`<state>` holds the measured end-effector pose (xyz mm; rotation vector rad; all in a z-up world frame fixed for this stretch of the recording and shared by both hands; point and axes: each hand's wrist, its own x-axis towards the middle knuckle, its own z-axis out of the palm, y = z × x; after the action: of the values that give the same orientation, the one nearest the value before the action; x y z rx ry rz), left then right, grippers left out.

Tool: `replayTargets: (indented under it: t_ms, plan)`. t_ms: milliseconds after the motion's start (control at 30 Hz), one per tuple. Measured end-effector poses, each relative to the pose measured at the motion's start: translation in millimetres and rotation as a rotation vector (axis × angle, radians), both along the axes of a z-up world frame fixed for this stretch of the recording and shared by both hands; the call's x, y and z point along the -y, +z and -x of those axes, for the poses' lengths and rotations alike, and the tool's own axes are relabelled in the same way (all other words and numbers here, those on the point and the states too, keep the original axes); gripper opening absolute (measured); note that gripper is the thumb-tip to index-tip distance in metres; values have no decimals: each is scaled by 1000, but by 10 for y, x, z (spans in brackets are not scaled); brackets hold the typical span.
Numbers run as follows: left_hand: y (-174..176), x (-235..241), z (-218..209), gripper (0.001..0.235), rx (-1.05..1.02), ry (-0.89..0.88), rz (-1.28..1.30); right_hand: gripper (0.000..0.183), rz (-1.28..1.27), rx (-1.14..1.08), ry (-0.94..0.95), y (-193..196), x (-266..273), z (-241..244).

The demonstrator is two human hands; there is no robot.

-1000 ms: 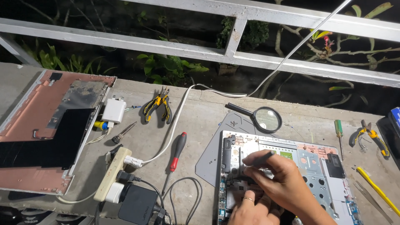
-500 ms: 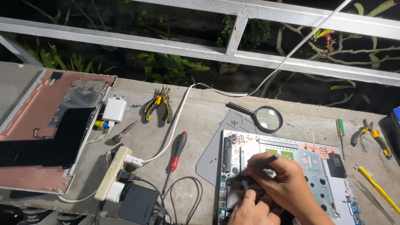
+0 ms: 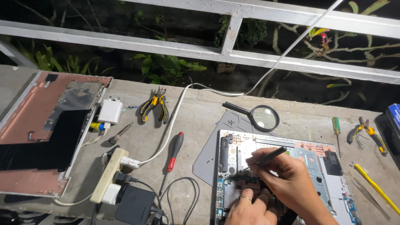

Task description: The person works on a disassembled electronic device, likely a laptop motherboard, using a black pen-like tool to probe various components. They also handle a small rectangular chip and a black ribbon cable, moving them around the board while the camera shakes significantly.

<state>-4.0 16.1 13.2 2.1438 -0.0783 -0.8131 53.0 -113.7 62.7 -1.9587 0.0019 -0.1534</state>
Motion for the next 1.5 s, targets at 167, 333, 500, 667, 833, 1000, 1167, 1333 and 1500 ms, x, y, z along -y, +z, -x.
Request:
replayTargets:
  t_ms: [167, 333, 500, 667, 833, 1000, 1167, 1333, 1500]
  plan:
    - [-453, 26, 93, 55, 574, -76, 17, 21, -61, 87, -68, -17, 259, 98]
    - [-889, -49, -40, 73, 1048, -270, 71, 21, -33, 287, -178, 65, 1095, 429]
    - [-1230, -94, -151, 75, 935, -266, -60, 15, 489, 182, -629, -50, 2065, 860]
    - [-1156, -6, -295, 77, 871, -307, -9, 28, 675, 34, -685, -466, 2663, 1102]
    - [-473, 81, -177, 66, 794, -191, 6, 31, 761, -112, -589, -760, 2849, 1152]
    - [-243, 21, -105, 30, 889, -249, 173, 33, 748, 70, -564, -702, 2743, 1060]
    - [118, -53, -17, 34, 742, -306, 110, 17, 408, -86, -454, 130, 1498, 838]
    - [1, -40, 46, 39, 607, -408, 38, 15, 401, -43, -128, 28, 901, 507]
    - [-162, -34, 80, 39, 580, -458, 4, 36, 611, -1, 211, -11, 530, 180]
